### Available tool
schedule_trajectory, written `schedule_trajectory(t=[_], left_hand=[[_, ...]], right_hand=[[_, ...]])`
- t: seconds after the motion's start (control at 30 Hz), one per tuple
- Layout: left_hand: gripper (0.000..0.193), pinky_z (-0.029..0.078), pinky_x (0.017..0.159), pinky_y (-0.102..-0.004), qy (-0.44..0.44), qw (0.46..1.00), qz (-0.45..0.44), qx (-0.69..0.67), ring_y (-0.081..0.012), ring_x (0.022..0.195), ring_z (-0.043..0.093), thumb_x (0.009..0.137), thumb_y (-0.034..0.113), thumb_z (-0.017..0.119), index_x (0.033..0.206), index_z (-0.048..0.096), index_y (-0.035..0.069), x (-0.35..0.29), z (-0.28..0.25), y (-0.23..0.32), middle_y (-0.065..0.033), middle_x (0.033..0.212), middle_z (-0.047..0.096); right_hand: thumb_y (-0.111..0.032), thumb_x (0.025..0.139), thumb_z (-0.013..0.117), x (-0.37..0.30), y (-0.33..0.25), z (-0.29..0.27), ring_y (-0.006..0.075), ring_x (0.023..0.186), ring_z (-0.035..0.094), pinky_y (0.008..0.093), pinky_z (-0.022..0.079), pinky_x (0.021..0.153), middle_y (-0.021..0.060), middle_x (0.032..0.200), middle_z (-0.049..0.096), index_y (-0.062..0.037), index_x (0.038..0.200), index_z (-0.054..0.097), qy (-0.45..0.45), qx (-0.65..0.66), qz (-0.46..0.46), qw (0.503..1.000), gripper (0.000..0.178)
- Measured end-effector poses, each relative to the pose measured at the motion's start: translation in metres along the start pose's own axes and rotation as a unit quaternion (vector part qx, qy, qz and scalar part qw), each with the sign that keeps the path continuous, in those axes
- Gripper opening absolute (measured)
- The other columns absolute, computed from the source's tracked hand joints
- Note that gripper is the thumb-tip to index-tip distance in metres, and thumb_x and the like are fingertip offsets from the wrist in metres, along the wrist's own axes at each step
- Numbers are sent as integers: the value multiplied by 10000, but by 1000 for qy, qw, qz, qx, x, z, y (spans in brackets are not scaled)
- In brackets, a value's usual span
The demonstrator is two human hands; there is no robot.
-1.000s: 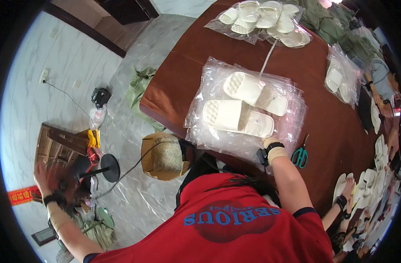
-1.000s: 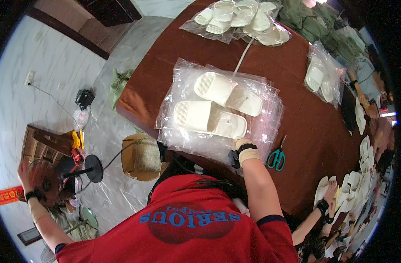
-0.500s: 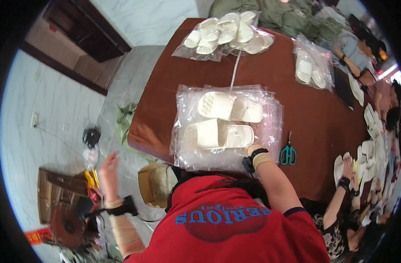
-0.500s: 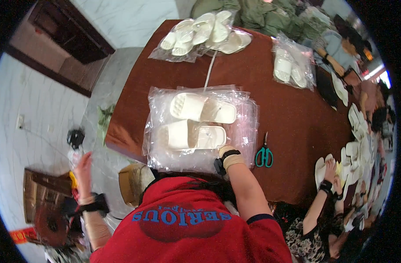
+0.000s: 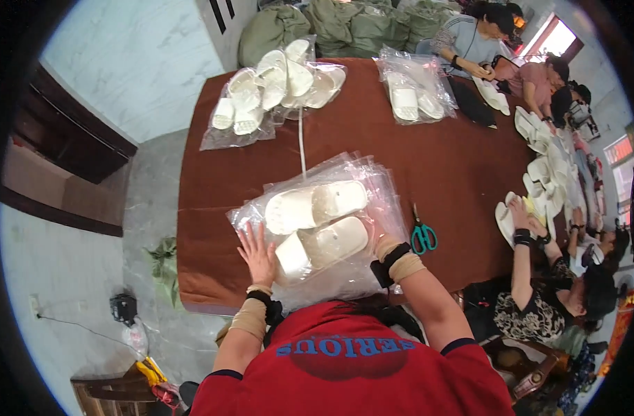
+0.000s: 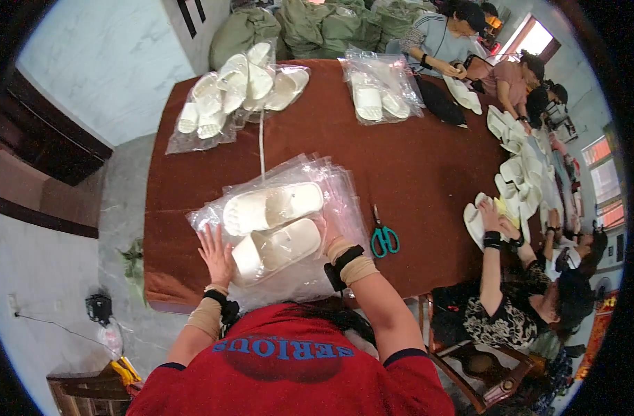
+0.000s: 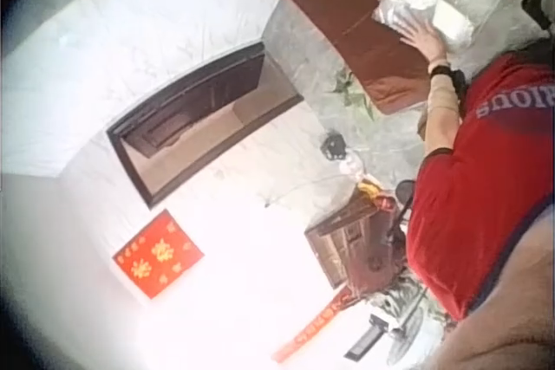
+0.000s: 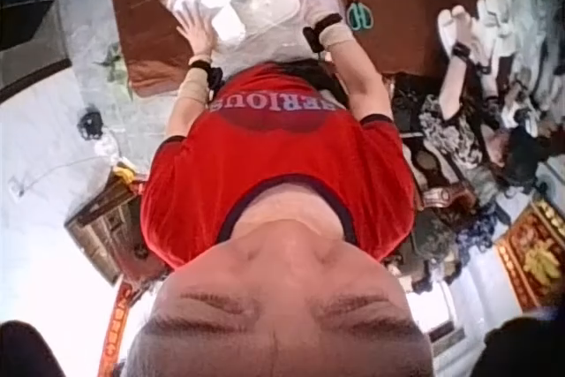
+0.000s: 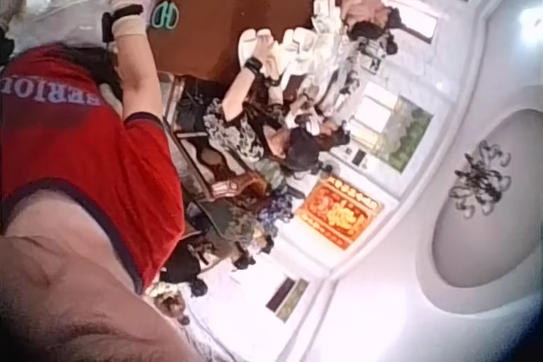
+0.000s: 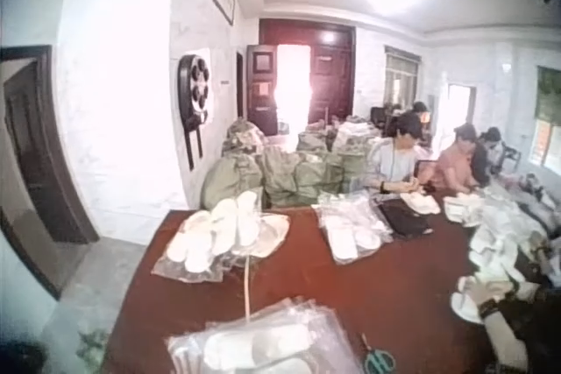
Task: Packing finished white shoes into plastic bags and placing them into a large green collection sack.
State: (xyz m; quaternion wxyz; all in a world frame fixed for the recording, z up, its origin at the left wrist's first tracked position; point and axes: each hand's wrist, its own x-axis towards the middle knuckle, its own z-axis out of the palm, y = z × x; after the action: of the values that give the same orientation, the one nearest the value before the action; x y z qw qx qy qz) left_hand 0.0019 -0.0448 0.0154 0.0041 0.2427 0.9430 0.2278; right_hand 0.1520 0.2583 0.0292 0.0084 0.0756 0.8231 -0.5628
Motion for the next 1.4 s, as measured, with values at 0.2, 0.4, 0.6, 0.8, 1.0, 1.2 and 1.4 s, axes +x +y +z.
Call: schedule_trajectory(t=[0.2,0.4,0.6,0.8,1.0,1.2,1.4], left_hand=[[611,119,1123,-676,1,1000,-23,15,-362,1499,30,974,377,463,1539,273,245,0,-4,4,-57,1640,74],[587,75,1139,-659,-7,1000,-12,9,-354,1501,11,1007,442,369,1538,270,214,2,-7,7,-68,1638,77],[587,67,1145,-645,-18,999,-26,-7,-356,1501,23,996,386,431,1536,280,212,2,-11,4,-75,1636,94],[584,84,1146,-627,4,998,-5,-64,-347,1502,52,986,313,464,1530,301,181,10,-21,24,-83,1632,124],[595,85,1154,-606,6,998,1,-64,-369,1483,131,978,313,491,1522,322,142,-7,-17,6,-121,1620,161],[590,85,1147,-626,-24,999,0,-36,-361,1495,90,1011,334,427,1544,255,148,-4,-12,10,-110,1632,109],[593,67,1131,-642,-49,997,-42,-48,-316,1501,95,999,278,479,1544,272,164,2,-23,11,-85,1635,112]], right_hand=[[-178,879,561,-33,-29,-75,346,963,636,434,498,854,161,1017,678,-97,1084,658,153,-376,144,902,241],[-171,858,640,-8,-45,-21,362,857,634,419,500,755,183,880,662,-37,980,648,158,-257,136,944,182],[-179,844,695,4,-41,-19,206,845,635,343,493,741,106,880,659,-24,1121,620,2,-99,197,975,326],[-176,861,708,12,-27,-67,135,922,620,253,492,816,44,1035,673,-16,1226,585,116,206,227,945,417],[-230,812,772,34,21,-40,166,1090,559,332,453,964,84,1198,618,-57,1295,550,137,48,176,974,559],[-249,838,741,21,-27,-42,178,1063,567,333,451,955,76,1151,628,-50,1246,560,121,186,156,963,488],[-263,848,745,-5,-16,-51,147,1076,533,331,443,964,36,1183,588,-25,1208,573,206,142,108,962,465]])
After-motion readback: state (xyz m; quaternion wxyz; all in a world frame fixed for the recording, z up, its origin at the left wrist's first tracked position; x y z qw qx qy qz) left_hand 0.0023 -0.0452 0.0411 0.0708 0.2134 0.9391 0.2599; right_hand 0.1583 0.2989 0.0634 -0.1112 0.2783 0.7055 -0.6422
